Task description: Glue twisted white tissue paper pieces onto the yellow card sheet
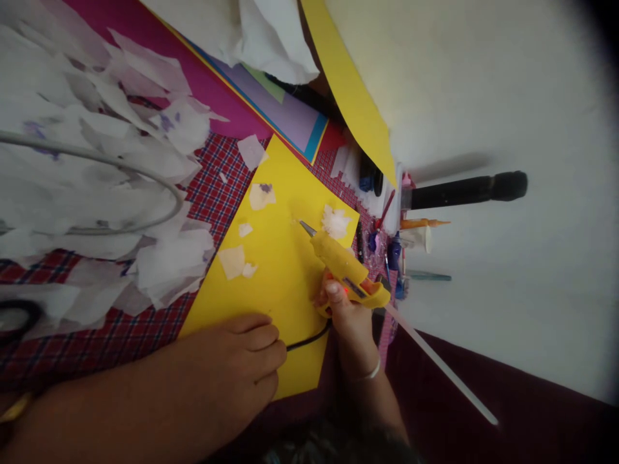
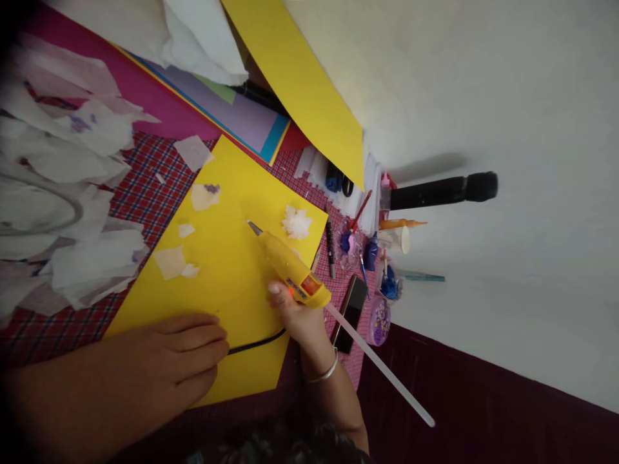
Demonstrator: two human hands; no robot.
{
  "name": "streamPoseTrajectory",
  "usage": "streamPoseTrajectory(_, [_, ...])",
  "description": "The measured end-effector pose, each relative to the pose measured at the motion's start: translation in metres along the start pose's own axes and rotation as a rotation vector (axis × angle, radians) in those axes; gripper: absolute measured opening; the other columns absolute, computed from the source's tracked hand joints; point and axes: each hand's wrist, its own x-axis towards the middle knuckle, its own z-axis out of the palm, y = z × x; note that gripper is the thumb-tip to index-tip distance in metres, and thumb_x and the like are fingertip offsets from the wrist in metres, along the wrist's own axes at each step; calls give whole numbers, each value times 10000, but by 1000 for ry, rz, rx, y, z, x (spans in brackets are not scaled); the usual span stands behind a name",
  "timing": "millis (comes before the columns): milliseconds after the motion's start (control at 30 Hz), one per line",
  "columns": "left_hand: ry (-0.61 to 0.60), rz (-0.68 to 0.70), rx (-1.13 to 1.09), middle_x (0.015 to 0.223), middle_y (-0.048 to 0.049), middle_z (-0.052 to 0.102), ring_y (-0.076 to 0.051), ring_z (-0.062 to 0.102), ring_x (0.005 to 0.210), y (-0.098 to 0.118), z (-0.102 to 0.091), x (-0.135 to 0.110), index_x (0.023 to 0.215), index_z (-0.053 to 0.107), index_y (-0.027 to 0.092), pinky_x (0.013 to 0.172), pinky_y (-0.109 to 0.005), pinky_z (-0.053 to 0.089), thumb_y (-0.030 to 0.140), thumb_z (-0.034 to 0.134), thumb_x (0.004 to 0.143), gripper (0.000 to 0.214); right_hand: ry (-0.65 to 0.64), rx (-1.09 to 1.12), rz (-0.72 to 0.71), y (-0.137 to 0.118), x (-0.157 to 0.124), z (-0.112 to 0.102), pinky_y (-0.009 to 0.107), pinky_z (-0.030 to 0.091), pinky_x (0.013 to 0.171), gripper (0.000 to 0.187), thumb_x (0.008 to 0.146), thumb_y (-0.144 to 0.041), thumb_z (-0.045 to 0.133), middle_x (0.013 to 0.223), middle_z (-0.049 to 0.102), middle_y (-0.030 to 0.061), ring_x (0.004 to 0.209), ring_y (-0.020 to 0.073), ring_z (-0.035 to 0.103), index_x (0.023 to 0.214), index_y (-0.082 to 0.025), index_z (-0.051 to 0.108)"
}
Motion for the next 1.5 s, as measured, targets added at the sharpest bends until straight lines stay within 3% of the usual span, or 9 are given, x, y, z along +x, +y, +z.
streamPoseTrajectory(333, [-14, -3, -19, 999, -20, 736, -204, 620, 964, -1, -1, 1, 930, 745, 205, 978, -353, 468, 294, 714, 967, 102, -128, 72, -26, 5, 6, -3, 265, 523, 455, 476, 885, -673, 677, 658, 701, 19, 487, 137, 616, 843, -200, 718])
streamPoseTrajectory(567, [-20, -12, -32, 972, -20, 731, -209, 623, 969, -1, -1, 1, 923, 745, 208, 989, -355, 462, 313, 721, 962, 115, -47, 31, -6, 10, -2, -5, 247, 500, 460, 490, 893, -668, 670, 566, 628, -2, 495, 141, 618, 726, -208, 656])
streamPoseTrajectory(733, [-23, -2, -13, 986, -14, 733, -207, 622, 962, -1, -1, 0, 910, 744, 204, 968, -352, 468, 329, 736, 953, 133, -62, 52, -4, 9, -2, -4, 257, 497, 466, 498, 879, -643, 701, 567, 616, 9, 506, 152, 628, 647, -211, 613])
streamPoseTrajectory(867, [-14, 1, -1, 1003, -20, 734, -203, 611, 969, -1, -1, 0, 916, 751, 204, 975, -355, 465, 298, 724, 960, 108, -104, 106, 8, 11, 1, -4, 259, 525, 485, 445, 902, -634, 681, 617, 652, 11, 526, 152, 644, 779, -206, 694])
streamPoseTrajectory(1033, [-12, 0, -13, 984, -17, 727, -201, 599, 962, -1, -2, 1, 925, 756, 200, 971, -360, 466, 294, 733, 954, 101, -138, 102, 1, 10, 6, -3, 288, 539, 462, 541, 886, -726, 625, 683, 697, 32, 499, 155, 622, 914, -194, 719])
streamPoseTrajectory(1200, [-24, -17, -28, 991, -13, 731, -199, 610, 977, 0, -1, 0, 926, 758, 206, 999, -358, 461, 300, 739, 952, 100, -119, 51, -23, 9, 5, -3, 275, 525, 477, 519, 920, -688, 606, 552, 614, 5, 496, 153, 608, 728, -210, 664])
streamPoseTrajectory(1500, [-24, -13, -26, 991, -18, 746, -193, 625, 963, -1, -3, 2, 918, 755, 201, 963, -350, 495, 295, 753, 942, 97, -78, 2, -32, 12, -1, -3, 278, 522, 488, 537, 906, -671, 634, 566, 604, 17, 527, 160, 626, 617, -221, 589])
